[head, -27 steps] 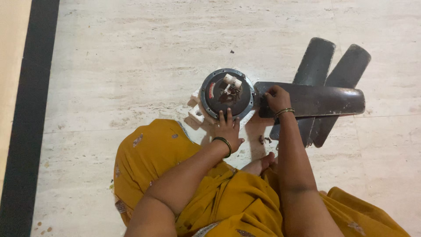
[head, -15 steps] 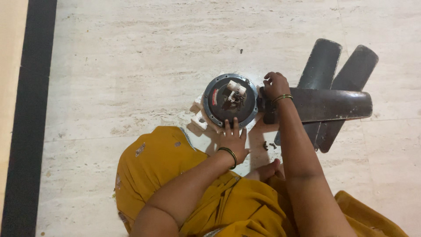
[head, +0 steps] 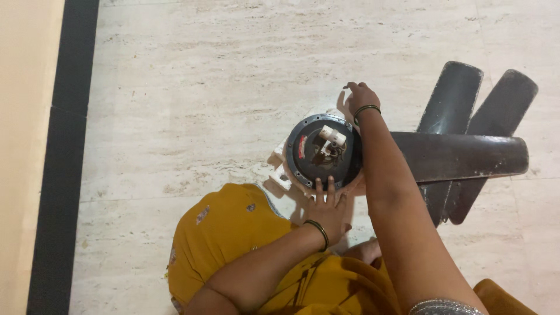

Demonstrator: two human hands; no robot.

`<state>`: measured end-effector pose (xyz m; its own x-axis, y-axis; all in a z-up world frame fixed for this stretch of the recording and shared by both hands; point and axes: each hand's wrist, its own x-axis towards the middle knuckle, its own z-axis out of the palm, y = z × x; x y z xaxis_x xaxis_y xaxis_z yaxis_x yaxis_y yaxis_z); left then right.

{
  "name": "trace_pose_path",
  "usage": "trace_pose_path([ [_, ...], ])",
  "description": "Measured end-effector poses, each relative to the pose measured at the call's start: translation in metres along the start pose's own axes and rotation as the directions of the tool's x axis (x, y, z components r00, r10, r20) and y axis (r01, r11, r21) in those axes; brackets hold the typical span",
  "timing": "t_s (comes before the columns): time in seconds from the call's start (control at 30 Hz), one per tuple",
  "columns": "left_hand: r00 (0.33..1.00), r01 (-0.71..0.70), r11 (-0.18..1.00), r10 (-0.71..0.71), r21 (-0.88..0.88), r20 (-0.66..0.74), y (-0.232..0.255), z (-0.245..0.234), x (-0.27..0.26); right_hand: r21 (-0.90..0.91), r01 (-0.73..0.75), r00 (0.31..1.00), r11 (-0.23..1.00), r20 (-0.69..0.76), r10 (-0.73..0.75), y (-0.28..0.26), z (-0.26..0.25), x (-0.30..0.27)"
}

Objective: The person sits on the floor and attaches a fan blade to the motor housing using a screwdriver. They align the blade, insert a screw, and tighten it to secure the blade to the central hub.

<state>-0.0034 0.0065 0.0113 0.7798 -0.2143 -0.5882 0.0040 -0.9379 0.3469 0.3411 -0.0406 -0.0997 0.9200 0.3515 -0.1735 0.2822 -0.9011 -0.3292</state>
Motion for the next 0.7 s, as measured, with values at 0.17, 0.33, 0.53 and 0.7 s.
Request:
trace_pose_path([
  [0.17, 0.993, -0.110, 0.988, 0.113, 0.107, -0.022, -0.005, 0.000, -0.001, -0.185, 0.065, 0.996, 0.981, 0.067, -0.054, 0.002, 0.024, 0.030],
  [0.33, 0.996, -0.083, 0.995, 0.081, 0.056, 0.036, -0.006, -0.007, -0.003, -0.295, 0.129, 0.989, 0.947, 0.113, -0.099, 0.007, 0.048, 0.044],
  [0.53, 0.993, -0.058, 0.996, 0.050, 0.073, 0.103, -0.006, -0.009, 0.001, -0.226, 0.083, 0.989, 0.971, 0.138, -0.052, 0.002, 0.021, 0.032],
  [0.7, 0.998, -0.035, 0.999, 0.035, 0.006, 0.053, -0.008, 0.001, 0.003, -0.093, 0.163, 0.980, 0.982, -0.096, -0.172, -0.004, -0.044, -0.027],
])
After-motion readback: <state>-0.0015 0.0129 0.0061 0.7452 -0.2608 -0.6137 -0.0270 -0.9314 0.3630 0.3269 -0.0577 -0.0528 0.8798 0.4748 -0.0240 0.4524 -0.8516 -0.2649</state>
